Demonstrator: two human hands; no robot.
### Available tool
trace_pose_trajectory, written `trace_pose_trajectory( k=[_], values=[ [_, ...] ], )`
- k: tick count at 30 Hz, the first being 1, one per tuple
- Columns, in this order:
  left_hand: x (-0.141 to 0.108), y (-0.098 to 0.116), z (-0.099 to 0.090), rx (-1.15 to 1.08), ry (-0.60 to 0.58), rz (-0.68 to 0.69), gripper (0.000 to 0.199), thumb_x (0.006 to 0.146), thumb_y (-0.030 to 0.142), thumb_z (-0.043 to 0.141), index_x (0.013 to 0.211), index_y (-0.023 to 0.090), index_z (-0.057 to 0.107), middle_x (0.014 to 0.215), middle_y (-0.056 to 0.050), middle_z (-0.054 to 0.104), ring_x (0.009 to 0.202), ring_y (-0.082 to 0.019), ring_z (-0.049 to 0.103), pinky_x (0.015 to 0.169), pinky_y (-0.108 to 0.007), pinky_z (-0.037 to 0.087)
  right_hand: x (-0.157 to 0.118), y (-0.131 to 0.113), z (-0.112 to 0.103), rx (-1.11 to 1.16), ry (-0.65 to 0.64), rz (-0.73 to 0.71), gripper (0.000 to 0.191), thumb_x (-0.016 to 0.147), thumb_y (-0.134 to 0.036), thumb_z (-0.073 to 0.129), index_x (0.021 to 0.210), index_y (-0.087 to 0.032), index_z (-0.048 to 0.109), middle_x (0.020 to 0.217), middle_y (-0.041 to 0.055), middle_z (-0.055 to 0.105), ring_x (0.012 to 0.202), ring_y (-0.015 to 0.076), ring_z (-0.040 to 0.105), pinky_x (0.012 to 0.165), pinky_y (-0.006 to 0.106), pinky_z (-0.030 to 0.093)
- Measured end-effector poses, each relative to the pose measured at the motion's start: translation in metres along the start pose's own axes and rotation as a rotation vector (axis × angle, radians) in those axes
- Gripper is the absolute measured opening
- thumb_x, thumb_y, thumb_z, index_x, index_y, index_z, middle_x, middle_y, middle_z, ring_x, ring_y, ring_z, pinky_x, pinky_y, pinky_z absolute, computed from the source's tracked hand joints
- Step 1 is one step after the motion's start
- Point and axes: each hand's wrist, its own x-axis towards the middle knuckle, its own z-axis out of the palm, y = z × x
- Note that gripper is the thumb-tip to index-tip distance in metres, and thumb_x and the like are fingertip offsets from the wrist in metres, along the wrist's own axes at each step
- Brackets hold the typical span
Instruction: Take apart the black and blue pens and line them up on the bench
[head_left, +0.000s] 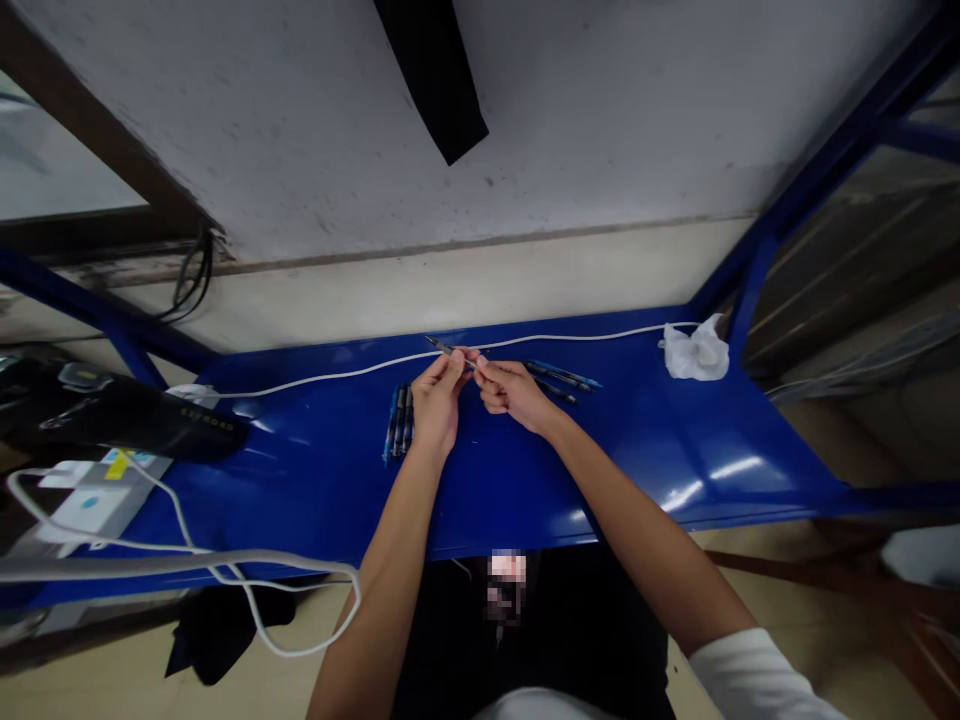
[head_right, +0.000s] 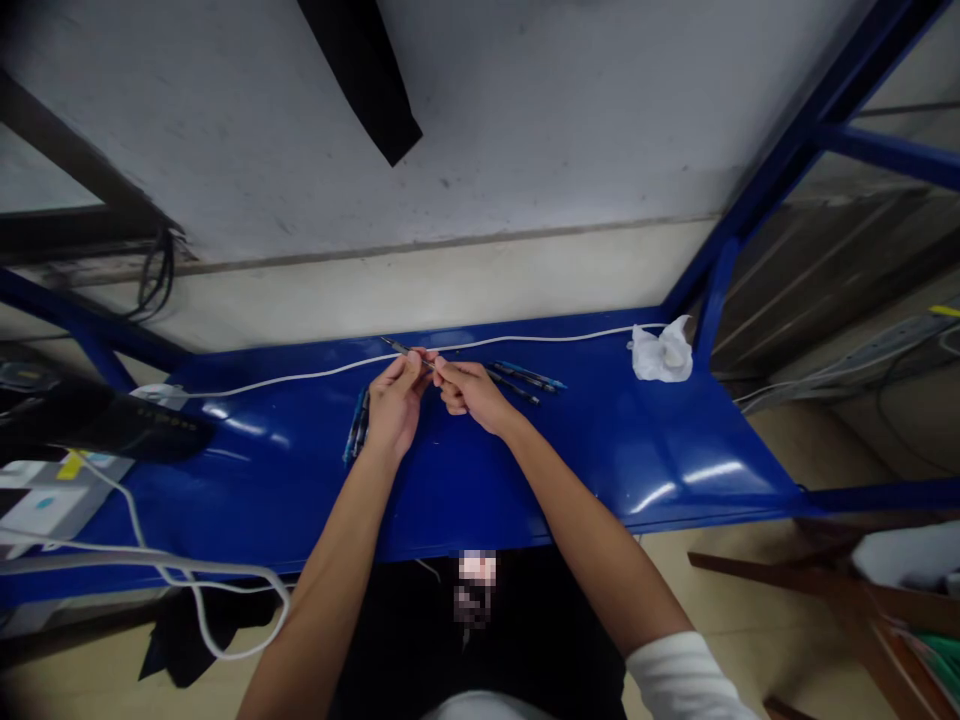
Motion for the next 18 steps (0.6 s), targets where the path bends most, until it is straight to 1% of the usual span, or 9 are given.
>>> trace_pose_trajectory(
  k=[2,3,5,8,9,11,14,16,18],
  values=[
    [0.000,0.001,0.001,-0.012,-0.003,0.002,0.036,0.080,0.050,0.101,0.097,0.020,0.090,0.108,-0.008,0.085,0.096,-0.017,0.076,0.089,-0.028,0.059,0.000,-0.001,0.001,0.026,-0.022,0.029,0.053,0.095,-0.073,0.077,0.083,-0.024,0.060,0.062,-0.0131,0.027,0.049,0.0078,0.017,0.048,0.027,0.019],
    [-0.001,0.001,0.001,-0.015,0.003,0.003,0.037,0.080,0.050,0.101,0.097,0.020,0.090,0.108,-0.009,0.085,0.097,-0.018,0.076,0.089,-0.029,0.060,-0.001,-0.001,0.002,-0.017,0.003,0.003,0.053,0.097,-0.073,0.074,0.085,-0.024,0.061,0.062,-0.0124,0.029,0.050,0.0084,0.019,0.049,0.027,0.021],
    [-0.001,0.001,0.002,-0.013,0.036,0.005,0.037,0.080,0.050,0.101,0.097,0.019,0.090,0.109,-0.009,0.085,0.099,-0.018,0.076,0.091,-0.030,0.060,-0.001,0.002,0.003,-0.220,0.109,-0.145,0.050,0.101,-0.072,0.069,0.092,-0.023,0.065,0.065,-0.0090,0.040,0.053,0.0106,0.031,0.053,0.028,0.029],
    [-0.001,0.000,0.003,-0.002,0.105,0.018,0.037,0.079,0.049,0.102,0.095,0.018,0.090,0.106,-0.009,0.086,0.100,-0.020,0.077,0.093,-0.032,0.060,-0.002,0.007,0.003,-0.647,0.224,-0.438,0.039,0.107,-0.061,0.066,0.098,-0.023,0.068,0.082,-0.0017,0.061,0.072,0.0148,0.052,0.072,0.031,0.043],
    [-0.001,0.000,0.003,0.002,0.117,0.021,0.037,0.078,0.049,0.102,0.095,0.018,0.090,0.105,-0.009,0.086,0.100,-0.020,0.078,0.094,-0.033,0.059,-0.002,0.009,0.003,-0.746,0.230,-0.492,0.036,0.108,-0.058,0.064,0.099,-0.023,0.068,0.086,-0.0004,0.064,0.076,0.0158,0.055,0.076,0.032,0.044],
    [-0.001,0.000,0.003,0.008,0.113,0.014,0.038,0.078,0.050,0.102,0.094,0.018,0.090,0.104,-0.009,0.086,0.100,-0.021,0.078,0.094,-0.033,0.059,-0.003,0.010,0.003,-0.820,0.227,-0.506,0.035,0.111,-0.054,0.059,0.099,-0.023,0.068,0.084,-0.0003,0.065,0.074,0.0163,0.055,0.075,0.032,0.042],
    [-0.002,0.002,0.002,0.010,0.068,-0.005,0.039,0.078,0.052,0.102,0.094,0.018,0.089,0.105,-0.009,0.086,0.097,-0.019,0.076,0.090,-0.032,0.059,-0.003,0.007,0.005,-0.671,0.205,-0.402,0.042,0.110,-0.060,0.060,0.092,-0.023,0.069,0.075,-0.0020,0.060,0.064,0.0143,0.049,0.065,0.030,0.037],
    [-0.003,0.004,0.003,0.008,0.030,-0.006,0.039,0.080,0.053,0.100,0.095,0.018,0.089,0.104,-0.009,0.085,0.088,-0.017,0.073,0.085,-0.032,0.058,-0.003,0.004,0.006,-0.436,0.148,-0.284,0.050,0.104,-0.070,0.066,0.085,-0.023,0.067,0.066,-0.0047,0.051,0.056,0.0119,0.040,0.057,0.029,0.031],
    [-0.003,0.006,0.004,0.006,-0.003,0.005,0.039,0.081,0.054,0.099,0.094,0.018,0.088,0.103,-0.009,0.085,0.080,-0.015,0.069,0.084,-0.033,0.057,-0.004,0.001,0.007,-0.175,0.058,-0.144,0.053,0.097,-0.074,0.073,0.082,-0.023,0.064,0.060,-0.0092,0.038,0.050,0.0091,0.026,0.051,0.027,0.023]
  ],
)
